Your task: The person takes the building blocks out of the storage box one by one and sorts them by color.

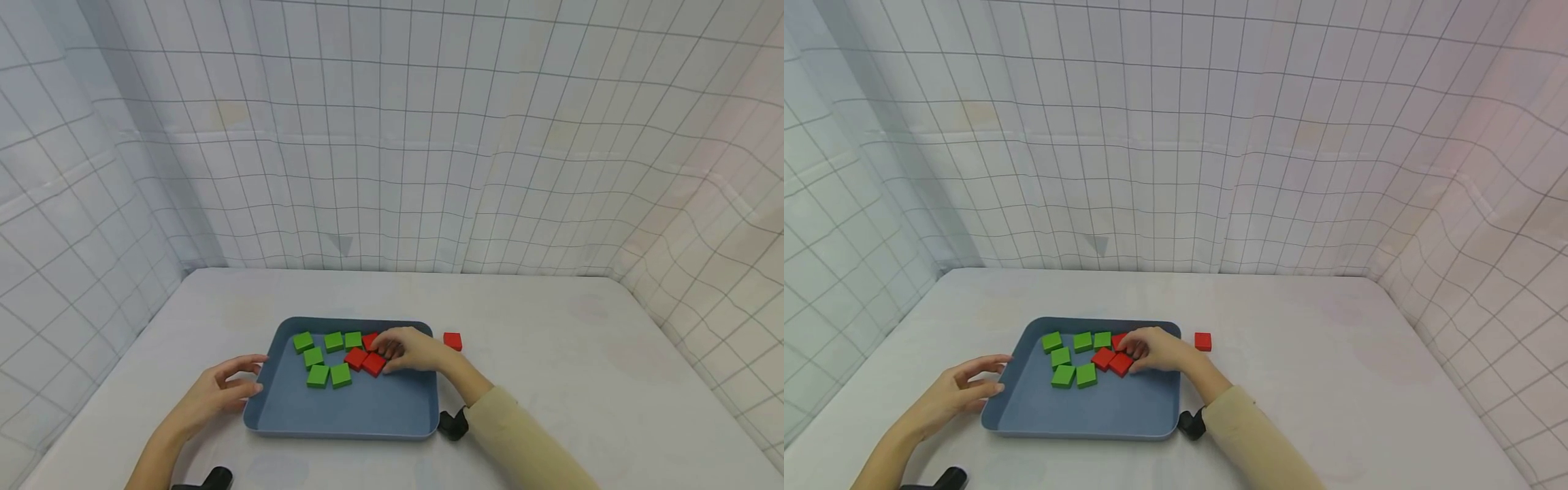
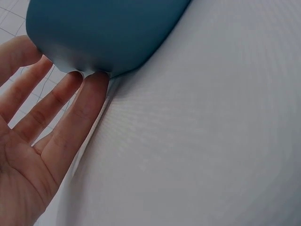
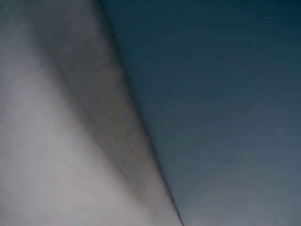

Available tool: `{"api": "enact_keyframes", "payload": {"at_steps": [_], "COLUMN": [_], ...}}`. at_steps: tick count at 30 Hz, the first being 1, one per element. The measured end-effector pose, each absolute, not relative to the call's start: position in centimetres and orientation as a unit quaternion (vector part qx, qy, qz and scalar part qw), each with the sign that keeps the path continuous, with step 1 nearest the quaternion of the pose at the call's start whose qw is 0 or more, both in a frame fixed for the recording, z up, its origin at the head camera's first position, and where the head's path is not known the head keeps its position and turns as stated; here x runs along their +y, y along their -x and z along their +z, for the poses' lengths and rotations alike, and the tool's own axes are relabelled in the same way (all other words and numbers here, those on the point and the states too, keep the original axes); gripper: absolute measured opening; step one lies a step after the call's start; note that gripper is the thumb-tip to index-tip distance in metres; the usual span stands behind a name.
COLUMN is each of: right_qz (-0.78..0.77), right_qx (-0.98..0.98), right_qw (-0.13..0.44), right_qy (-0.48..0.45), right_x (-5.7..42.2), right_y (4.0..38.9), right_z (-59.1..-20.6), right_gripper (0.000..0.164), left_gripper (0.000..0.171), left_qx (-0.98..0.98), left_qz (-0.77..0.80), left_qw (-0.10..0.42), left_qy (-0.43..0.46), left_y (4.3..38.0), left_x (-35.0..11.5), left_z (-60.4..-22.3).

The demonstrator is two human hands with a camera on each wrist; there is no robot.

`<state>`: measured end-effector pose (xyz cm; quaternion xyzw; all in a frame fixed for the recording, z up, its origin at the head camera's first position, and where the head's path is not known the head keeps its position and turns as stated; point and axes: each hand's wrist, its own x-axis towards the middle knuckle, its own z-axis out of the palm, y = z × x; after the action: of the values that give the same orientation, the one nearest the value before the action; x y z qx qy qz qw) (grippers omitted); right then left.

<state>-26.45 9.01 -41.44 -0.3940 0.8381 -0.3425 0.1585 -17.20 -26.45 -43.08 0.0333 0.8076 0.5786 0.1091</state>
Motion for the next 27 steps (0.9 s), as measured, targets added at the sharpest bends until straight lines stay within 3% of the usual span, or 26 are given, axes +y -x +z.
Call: {"api": "enact_keyframes", "payload": {"at_steps": [27], "right_qz": [-0.306], "right_qx": [0.859], "right_qw": [0.142], "right_qy": [0.384], "right_x": [8.64], "right_y": [26.39], "right_z": [-41.85], "right_gripper": [0.031], "left_gripper": [0.057], "left_qx": [0.811], "left_qz": [0.574], "left_qw": [0.112], "left_qy": [-0.021], "left_y": [17.2], "left_x": [-26.27], "left_z": [-42.94]}}
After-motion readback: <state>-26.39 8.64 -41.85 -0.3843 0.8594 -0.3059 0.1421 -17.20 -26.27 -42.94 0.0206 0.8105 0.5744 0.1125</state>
